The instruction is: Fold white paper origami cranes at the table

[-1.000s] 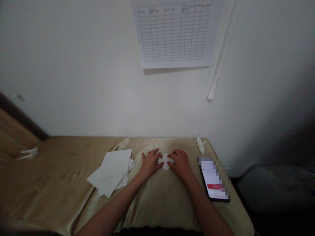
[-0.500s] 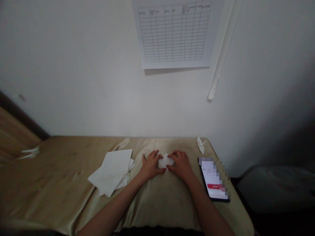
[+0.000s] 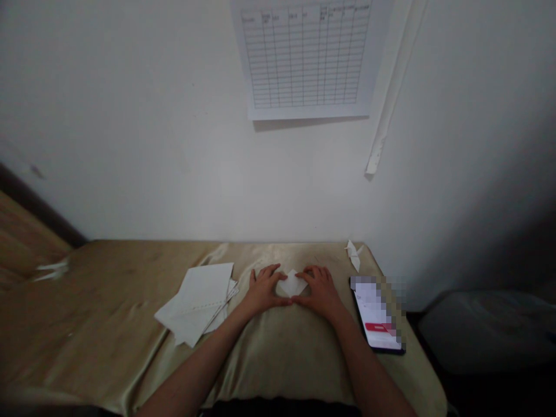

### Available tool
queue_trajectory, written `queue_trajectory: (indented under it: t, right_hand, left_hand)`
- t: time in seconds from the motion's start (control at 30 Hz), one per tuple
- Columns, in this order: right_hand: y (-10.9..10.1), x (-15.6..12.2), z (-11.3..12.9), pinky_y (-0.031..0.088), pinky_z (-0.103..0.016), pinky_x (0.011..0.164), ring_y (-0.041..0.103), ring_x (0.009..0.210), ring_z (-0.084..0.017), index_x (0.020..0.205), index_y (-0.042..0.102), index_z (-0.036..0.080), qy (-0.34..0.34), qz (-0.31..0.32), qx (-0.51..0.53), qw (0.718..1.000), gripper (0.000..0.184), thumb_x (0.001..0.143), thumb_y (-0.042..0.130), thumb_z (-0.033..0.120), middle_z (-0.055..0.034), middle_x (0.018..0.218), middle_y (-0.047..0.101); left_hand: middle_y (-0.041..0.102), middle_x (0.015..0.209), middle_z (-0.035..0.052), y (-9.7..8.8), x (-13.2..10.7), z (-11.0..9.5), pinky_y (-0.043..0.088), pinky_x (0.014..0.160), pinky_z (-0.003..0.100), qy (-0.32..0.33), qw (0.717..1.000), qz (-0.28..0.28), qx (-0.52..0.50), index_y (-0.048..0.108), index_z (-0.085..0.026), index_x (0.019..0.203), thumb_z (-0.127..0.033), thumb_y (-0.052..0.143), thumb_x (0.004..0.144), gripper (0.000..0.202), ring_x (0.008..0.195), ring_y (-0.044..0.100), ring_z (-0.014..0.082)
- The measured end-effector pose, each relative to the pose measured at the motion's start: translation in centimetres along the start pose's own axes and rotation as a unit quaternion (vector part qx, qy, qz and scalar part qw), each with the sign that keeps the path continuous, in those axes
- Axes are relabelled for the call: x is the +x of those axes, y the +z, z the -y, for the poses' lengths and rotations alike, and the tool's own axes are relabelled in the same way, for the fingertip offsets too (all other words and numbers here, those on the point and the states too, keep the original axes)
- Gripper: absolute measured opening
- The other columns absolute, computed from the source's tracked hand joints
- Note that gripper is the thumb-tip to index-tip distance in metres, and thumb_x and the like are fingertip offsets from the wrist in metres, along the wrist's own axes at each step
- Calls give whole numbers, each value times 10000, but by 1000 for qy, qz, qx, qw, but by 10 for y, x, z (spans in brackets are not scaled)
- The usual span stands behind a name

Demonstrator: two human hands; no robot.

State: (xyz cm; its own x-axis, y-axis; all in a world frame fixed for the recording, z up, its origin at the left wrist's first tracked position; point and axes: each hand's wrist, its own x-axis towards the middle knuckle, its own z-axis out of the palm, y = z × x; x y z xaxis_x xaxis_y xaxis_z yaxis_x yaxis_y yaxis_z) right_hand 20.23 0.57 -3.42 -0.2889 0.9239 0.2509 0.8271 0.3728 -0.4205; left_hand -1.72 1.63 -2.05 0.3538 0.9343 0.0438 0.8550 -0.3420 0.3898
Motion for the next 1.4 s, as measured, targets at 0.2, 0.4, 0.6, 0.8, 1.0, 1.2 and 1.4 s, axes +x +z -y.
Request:
queue_trajectory:
  t: [0.2, 0.4, 0.6, 0.8, 1.0, 1.2, 1.4]
  right_hand:
    - [4, 4, -4, 313, -451, 1083, 462, 1214, -263, 1206, 646, 313, 19, -12, 17, 1000, 433, 806, 689, 473, -63, 1232, 572]
    - [7, 11, -6, 347, -401, 1028, 508, 1141, -232, 1035, 667, 258, 36, -43, 7, 998, 181, 893, 582, 332, -55, 1138, 613]
    - [11, 18, -2, 361, -366, 968, 515, 1094, -227, 993, 664, 258, 59, -47, -40, 996, 145, 905, 555, 299, -52, 1109, 624]
    - [12, 20, 2, 338, -381, 971, 514, 1089, -235, 939, 676, 260, 93, -67, -42, 993, 116, 881, 581, 293, -44, 1076, 632]
    - [12, 18, -4, 340, -387, 988, 518, 1089, -237, 954, 690, 261, 81, -50, -18, 995, 167, 815, 658, 346, -52, 1058, 619]
    - [10, 14, -6, 342, -398, 1009, 516, 1106, -242, 1012, 687, 270, 62, -45, -4, 997, 322, 729, 738, 415, -39, 1091, 610]
    - [9, 10, -6, 341, -410, 1022, 514, 1108, -255, 1046, 675, 265, 52, -41, 12, 998, 429, 677, 778, 457, -48, 1116, 604]
  left_hand:
    - [465, 1470, 25, 0, 4, 1, 45, 1148, 682, -14, 999, -28, -6, 644, -352, 1142, -590, 745, 717, 497, 1390, 350, 313]
    - [578, 1352, -18, 5, 12, -2, 82, 1147, 658, -26, 996, -84, -10, 702, -339, 976, -410, 656, 871, 135, 1302, 442, 252]
    - [639, 1257, -23, 9, 18, -4, 110, 1149, 623, -17, 993, -112, -16, 708, -331, 976, -350, 638, 892, 112, 1237, 486, 234]
    - [622, 1274, -12, 10, 18, -4, 137, 1136, 634, -13, 991, -131, -2, 705, -328, 961, -337, 640, 885, 100, 1233, 491, 247]
    - [568, 1357, -13, 6, 16, -5, 117, 1140, 661, -21, 994, -105, -6, 686, -342, 995, -395, 692, 838, 166, 1290, 461, 262]
    - [499, 1443, 15, 5, 13, -2, 105, 1125, 702, -17, 998, -64, 0, 660, -336, 1038, -475, 730, 781, 300, 1353, 403, 291]
    - [421, 1508, 50, 9, 9, -1, 51, 1128, 719, -18, 999, -50, 2, 616, -330, 1116, -566, 775, 679, 522, 1395, 353, 320]
